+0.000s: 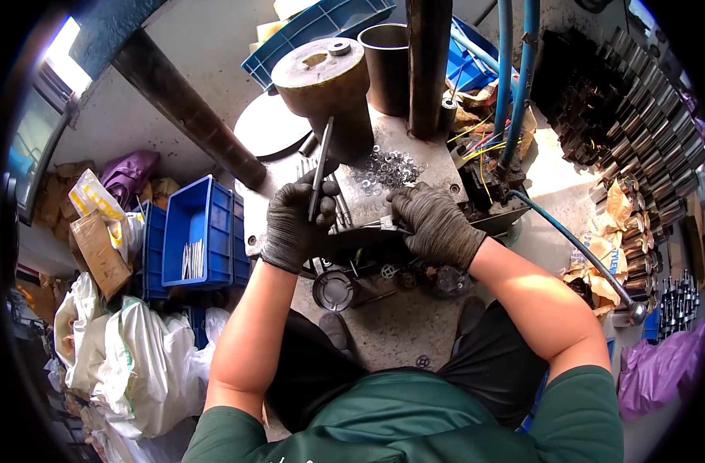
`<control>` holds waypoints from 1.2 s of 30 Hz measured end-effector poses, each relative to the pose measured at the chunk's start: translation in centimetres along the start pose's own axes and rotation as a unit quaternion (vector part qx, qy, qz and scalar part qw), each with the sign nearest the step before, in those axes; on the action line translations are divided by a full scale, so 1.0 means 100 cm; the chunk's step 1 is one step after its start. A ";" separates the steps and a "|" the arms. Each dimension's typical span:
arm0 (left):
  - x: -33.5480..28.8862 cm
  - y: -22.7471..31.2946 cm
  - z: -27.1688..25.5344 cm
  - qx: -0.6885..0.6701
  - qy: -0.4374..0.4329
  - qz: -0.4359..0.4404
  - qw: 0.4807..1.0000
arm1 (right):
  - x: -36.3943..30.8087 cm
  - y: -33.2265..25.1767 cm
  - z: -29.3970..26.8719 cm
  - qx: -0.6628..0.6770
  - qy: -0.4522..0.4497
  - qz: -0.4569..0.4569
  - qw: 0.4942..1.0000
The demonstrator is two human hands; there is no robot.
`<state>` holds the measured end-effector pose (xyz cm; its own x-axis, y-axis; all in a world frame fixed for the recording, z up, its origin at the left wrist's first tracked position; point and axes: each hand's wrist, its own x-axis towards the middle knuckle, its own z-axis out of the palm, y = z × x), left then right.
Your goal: The person picks up a metal pin and uses a handheld measuring tool to check its length, repeating this action with several pins one at a time. After checking a pin, the person places it in a blue container.
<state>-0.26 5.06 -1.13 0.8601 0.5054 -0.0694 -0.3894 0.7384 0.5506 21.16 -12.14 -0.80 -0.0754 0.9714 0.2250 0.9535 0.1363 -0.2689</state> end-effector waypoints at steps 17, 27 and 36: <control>-0.006 -0.005 0.016 0.072 0.121 0.043 0.989 | 0.013 -0.005 0.035 -0.042 0.106 -0.089 0.990; -0.012 -0.021 0.028 0.331 0.050 0.042 0.941 | 0.014 -0.025 0.006 0.400 0.167 0.140 0.890; -0.009 -0.046 0.032 0.387 -0.008 0.047 0.921 | 0.010 -0.026 -0.013 0.636 0.081 0.251 0.726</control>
<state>1.81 -0.25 -0.95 0.8417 0.5397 0.0179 -0.1162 0.1485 0.9821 19.01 -11.82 1.36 0.3207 0.9395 -0.1203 -0.1980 -0.0577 -0.9785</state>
